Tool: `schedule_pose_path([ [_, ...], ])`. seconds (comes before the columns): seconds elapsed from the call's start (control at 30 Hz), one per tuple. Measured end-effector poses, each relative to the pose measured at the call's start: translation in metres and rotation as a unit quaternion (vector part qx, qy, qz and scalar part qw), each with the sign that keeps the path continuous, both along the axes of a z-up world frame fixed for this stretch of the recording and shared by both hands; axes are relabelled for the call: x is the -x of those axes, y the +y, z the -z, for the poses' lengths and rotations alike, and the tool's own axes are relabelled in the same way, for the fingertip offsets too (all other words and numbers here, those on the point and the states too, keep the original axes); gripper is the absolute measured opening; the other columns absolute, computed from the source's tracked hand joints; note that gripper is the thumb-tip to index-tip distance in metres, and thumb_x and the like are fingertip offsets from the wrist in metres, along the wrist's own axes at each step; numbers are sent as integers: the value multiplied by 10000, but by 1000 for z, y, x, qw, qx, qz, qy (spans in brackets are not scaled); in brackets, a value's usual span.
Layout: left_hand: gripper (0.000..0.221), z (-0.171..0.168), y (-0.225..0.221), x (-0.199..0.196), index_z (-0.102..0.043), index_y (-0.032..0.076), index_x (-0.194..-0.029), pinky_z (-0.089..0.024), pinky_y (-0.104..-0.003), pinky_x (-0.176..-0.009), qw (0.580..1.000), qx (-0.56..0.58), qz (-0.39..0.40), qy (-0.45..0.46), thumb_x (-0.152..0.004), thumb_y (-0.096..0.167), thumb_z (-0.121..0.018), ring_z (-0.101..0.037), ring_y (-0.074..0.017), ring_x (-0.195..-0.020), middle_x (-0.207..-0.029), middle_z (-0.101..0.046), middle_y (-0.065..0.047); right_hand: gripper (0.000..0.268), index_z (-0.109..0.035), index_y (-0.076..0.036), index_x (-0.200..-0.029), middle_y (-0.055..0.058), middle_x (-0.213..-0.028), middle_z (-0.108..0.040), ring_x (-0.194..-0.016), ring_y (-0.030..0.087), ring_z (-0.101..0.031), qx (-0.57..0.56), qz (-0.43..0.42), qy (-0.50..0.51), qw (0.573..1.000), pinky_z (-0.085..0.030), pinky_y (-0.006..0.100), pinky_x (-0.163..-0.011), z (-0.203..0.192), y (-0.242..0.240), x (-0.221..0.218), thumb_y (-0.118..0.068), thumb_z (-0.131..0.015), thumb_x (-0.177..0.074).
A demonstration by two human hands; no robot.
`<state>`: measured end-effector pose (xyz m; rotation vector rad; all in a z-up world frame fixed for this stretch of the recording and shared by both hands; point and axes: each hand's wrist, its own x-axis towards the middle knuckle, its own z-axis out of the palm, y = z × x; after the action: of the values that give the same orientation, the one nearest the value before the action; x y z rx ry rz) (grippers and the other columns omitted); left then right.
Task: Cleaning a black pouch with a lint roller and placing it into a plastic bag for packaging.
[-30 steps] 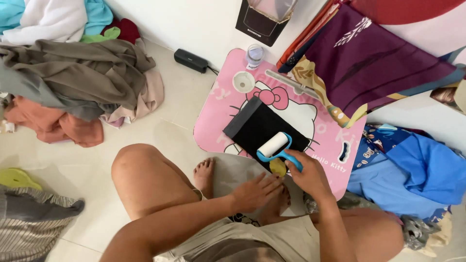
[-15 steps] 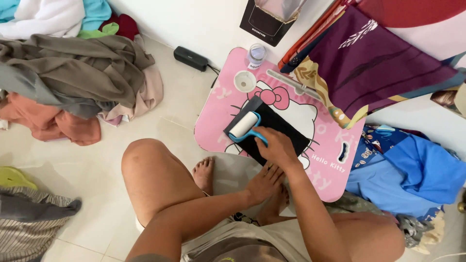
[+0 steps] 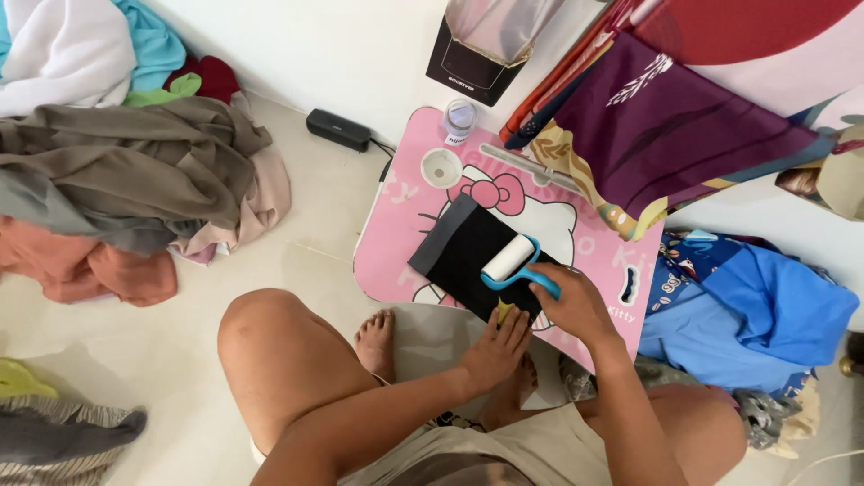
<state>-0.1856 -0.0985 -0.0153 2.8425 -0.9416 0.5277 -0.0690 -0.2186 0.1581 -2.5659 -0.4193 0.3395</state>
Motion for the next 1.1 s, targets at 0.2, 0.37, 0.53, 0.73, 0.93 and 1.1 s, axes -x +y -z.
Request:
schedule_pose_path([
  [0.2,471,-11,-1,2,-521,95,-1435,-241,-679,-1217,999,11,3,50,-1002,277,-565,-384,-411,-1466,-1570,-432,-215,316,-740,-234,-1226,76,-1128,-769,-1040,363,-709,-4,-2,-1,1000,-560,477,-852,11,31,-22,-195,-695,-916],
  [0.37,570,-42,22,-23,-502,9,-1367,-250,-630,-1196,974,143,60,166,-890,285,-649,-383,-417,-1423,-1485,-423,-236,304,-729,-236,-1234,93,-1128,-756,-1054,385,-699,-8,-15,-15,1000,-551,498,-877,2,49,-49,-221,-683,-934],
  [0.53,257,-83,89,-97,-683,146,-1092,-514,-440,-867,964,262,-34,-9,-912,183,-504,-665,-292,-943,-1007,-654,-58,311,-735,-290,-1196,48,-1096,-768,-1056,361,-698,4,14,-28,999,-553,497,-868,-10,12,-46,-222,-712,-893],
  [0.73,469,-67,114,-153,-620,143,-1349,-457,-483,-1085,978,123,-90,142,-882,126,-577,-551,-321,-1321,-1396,-581,-97,308,-756,-281,-1185,65,-1095,-778,-1018,369,-715,-4,8,12,1000,-563,478,-839,-1,0,-31,-219,-695,-889],
  [0.93,720,-14,108,-163,-575,185,-1419,-423,-543,-1048,949,-26,-150,276,-731,194,-787,-483,-315,-1319,-1461,-485,-108,335,-735,-258,-1226,108,-1187,-749,-1112,401,-680,44,17,38,998,-552,518,-914,7,-48,-14,-242,-688,-894],
  [1.1,798,-40,114,-169,-521,189,-1487,-499,-511,-1001,925,-54,-132,352,-740,123,-791,-447,-314,-1395,-1536,-428,-99,329,-774,-287,-1171,69,-1112,-781,-982,370,-727,42,56,25,997,-570,475,-841,1,-89,8,-204,-699,-862],
])
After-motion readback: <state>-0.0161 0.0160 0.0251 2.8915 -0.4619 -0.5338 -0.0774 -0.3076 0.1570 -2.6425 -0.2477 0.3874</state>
